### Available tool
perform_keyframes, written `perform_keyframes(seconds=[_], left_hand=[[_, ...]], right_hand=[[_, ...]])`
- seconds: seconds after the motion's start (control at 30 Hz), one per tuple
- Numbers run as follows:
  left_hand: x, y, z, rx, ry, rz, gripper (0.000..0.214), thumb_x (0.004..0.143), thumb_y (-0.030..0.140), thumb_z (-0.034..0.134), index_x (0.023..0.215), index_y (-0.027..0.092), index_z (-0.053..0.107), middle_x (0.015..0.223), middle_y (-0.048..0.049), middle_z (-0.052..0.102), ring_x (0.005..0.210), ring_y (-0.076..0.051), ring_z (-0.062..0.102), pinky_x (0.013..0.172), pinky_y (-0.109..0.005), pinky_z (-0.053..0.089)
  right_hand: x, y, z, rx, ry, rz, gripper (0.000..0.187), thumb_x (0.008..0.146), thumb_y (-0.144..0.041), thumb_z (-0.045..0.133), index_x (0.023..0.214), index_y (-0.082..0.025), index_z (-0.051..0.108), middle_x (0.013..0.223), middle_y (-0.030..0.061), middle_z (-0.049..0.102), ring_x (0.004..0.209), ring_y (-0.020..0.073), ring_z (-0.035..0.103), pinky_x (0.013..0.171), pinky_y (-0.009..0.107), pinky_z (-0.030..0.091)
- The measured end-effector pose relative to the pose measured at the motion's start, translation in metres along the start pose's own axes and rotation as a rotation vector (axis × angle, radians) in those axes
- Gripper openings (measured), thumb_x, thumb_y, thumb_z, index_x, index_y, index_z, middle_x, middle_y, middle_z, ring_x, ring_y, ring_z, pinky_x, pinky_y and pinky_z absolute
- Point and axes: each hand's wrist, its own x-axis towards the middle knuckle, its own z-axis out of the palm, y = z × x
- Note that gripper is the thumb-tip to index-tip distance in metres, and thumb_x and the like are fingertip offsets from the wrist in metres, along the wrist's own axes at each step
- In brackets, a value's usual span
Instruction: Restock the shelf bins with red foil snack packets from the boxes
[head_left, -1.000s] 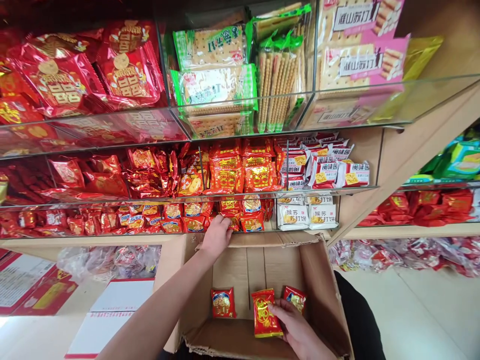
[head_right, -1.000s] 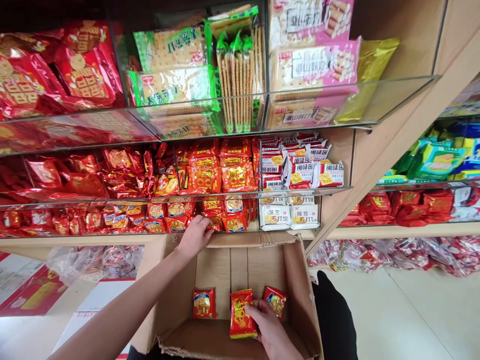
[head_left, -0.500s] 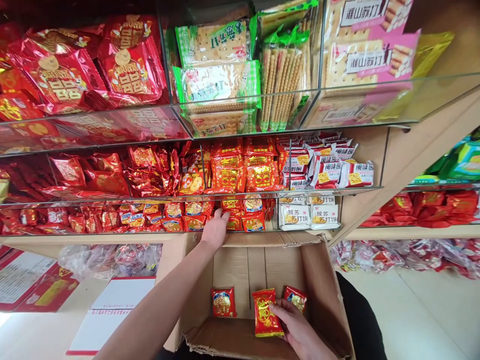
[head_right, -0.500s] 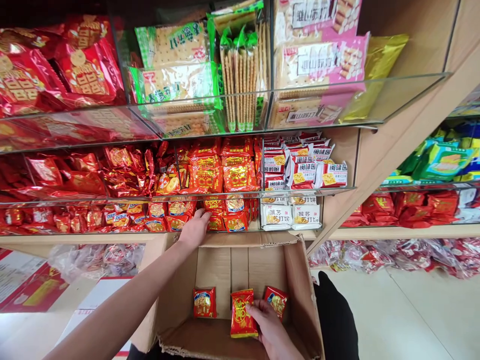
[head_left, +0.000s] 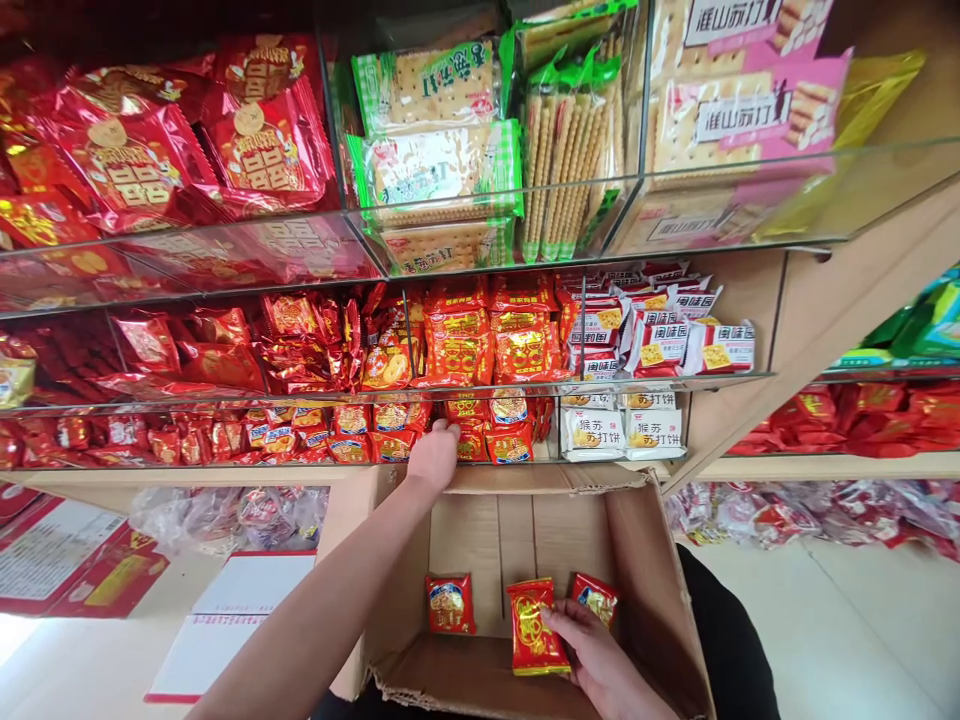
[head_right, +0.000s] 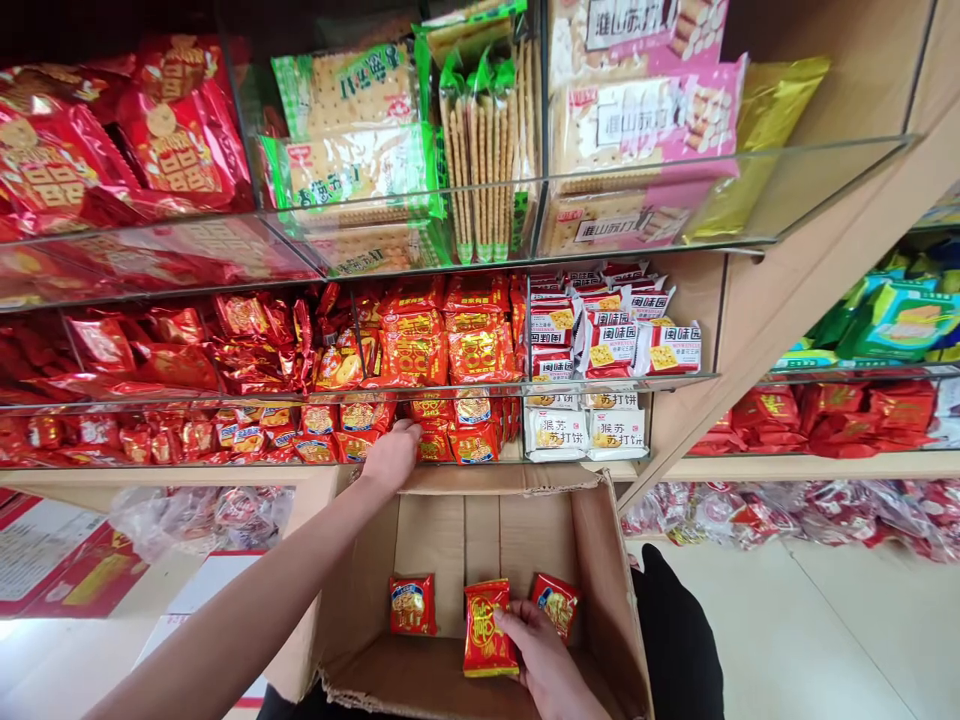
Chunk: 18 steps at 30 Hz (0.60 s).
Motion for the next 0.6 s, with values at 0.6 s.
perform_keyframes(seconds=[0.6], left_hand=[[-0.021, -0.007, 0.012, -0.092, 0.047, 0.049, 0.035, 0.084, 0.025, 0.039, 0.119, 0.025, 0.043, 0.117, -0.0072, 0.047, 0.086, -0.018, 0.06, 0.067, -0.03, 0.048]], right_hand=[[-0.006, -0.005, 0.005, 0.005, 0.01, -0.001, 0.031, 0.051, -0.036, 0.076, 0.068, -0.02, 0.055, 0.064, -0.0007, 0.063, 0.06, 0.0156, 0.059, 0.056, 0.028, 0.046]])
